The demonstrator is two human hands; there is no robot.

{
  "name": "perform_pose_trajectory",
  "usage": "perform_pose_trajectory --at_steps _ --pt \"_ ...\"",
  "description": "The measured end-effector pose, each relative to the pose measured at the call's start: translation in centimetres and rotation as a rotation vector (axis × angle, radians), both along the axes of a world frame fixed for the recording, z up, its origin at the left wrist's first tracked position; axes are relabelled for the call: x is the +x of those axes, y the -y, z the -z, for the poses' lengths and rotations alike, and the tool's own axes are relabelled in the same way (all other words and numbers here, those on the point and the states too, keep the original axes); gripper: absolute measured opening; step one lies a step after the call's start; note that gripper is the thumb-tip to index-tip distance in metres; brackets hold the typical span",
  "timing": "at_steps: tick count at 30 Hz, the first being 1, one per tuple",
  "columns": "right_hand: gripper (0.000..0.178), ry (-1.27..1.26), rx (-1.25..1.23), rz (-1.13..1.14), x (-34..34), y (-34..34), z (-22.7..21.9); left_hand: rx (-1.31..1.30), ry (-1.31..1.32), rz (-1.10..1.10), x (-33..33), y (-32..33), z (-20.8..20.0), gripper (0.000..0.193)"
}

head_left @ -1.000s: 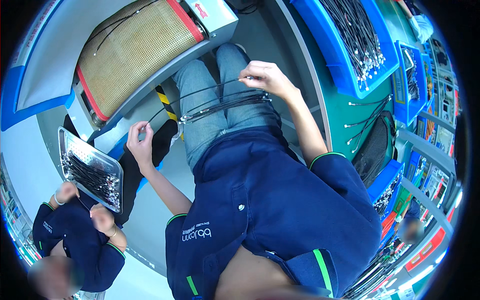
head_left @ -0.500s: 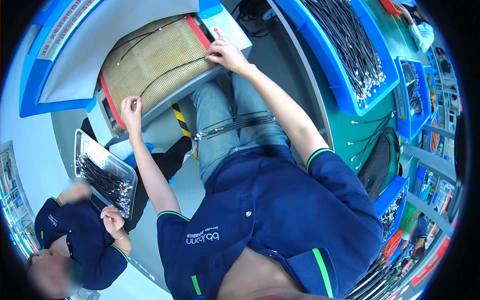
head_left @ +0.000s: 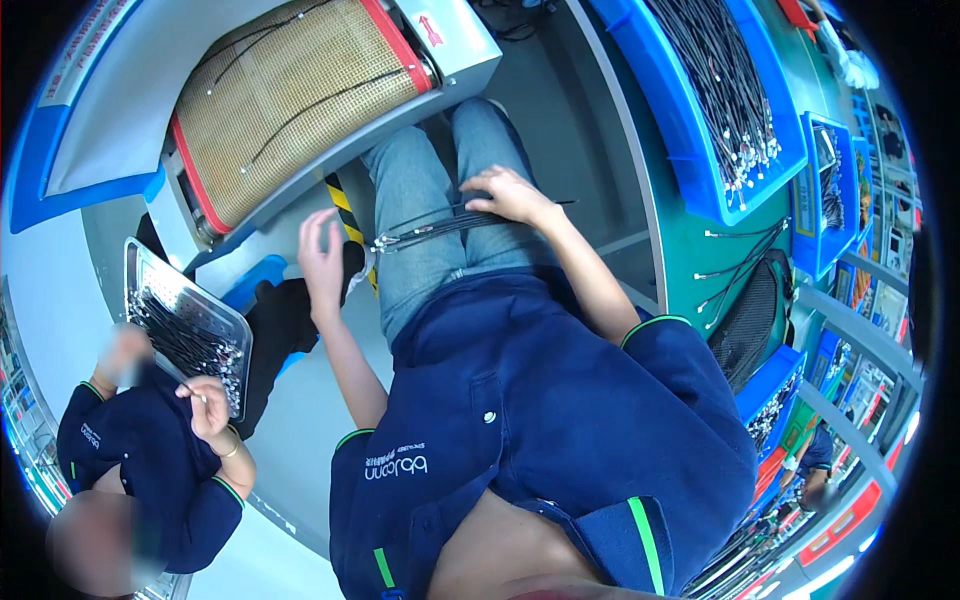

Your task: The person assembles wire harnesses by hand, picking up wires and organizing them at an electronics factory workstation.

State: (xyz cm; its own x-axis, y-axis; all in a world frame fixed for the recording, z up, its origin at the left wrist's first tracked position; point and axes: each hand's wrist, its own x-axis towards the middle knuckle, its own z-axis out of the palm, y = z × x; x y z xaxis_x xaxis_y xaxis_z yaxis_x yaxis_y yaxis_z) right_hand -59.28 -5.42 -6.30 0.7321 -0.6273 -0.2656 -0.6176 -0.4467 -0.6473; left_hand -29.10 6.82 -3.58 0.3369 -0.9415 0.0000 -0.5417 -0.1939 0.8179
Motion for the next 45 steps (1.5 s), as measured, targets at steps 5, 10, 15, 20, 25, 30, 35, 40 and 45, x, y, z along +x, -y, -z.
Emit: perform_pose_trajectory --at_steps 5,10,15,20,25,30,35,40,45 --pt "0.019 0.046 0.080 0.004 -1.3 -1.2 2.9 0.159 -0.085 0.164 -4.3 -1.6 2.5 0.024" --pt "0.016 0.121 0.119 0.077 -1.5 -1.4 1.8 0.182 0.026 0.260 -5.5 -2.7 4.1 0.030" --pt "0.020 0.285 0.202 0.157 -1.9 -1.4 -0.3 0.218 0.088 0.300 -5.5 -2.5 3.7 0.023" --pt "0.020 0.067 0.121 0.097 -4.9 0.7 -3.6 0.370 0.042 0.256 -4.3 -2.3 1.2 0.018" --pt "0.015 0.044 -0.143 -0.044 -6.4 2.7 -6.6 0.439 0.051 0.252 -4.1 -2.3 -1.2 0.022" --pt "0.014 0.171 -0.174 -0.062 -3.5 1.6 -7.8 0.270 0.024 0.361 -7.0 -1.2 -2.4 0.023" --pt "0.015 0.215 -0.115 -0.130 -0.7 0.2 -8.3 0.341 -0.063 0.419 -9.3 0.1 -4.3 0.023" --pt "0.014 0.274 -0.060 -0.060 -0.5 0.7 -8.2 0.224 -0.290 0.252 -8.3 -0.8 -4.6 0.021" --pt "0.013 0.411 -0.117 -0.158 0.5 -0.6 -7.9 0.314 -0.278 0.376 -9.9 1.7 -5.4 0.019"
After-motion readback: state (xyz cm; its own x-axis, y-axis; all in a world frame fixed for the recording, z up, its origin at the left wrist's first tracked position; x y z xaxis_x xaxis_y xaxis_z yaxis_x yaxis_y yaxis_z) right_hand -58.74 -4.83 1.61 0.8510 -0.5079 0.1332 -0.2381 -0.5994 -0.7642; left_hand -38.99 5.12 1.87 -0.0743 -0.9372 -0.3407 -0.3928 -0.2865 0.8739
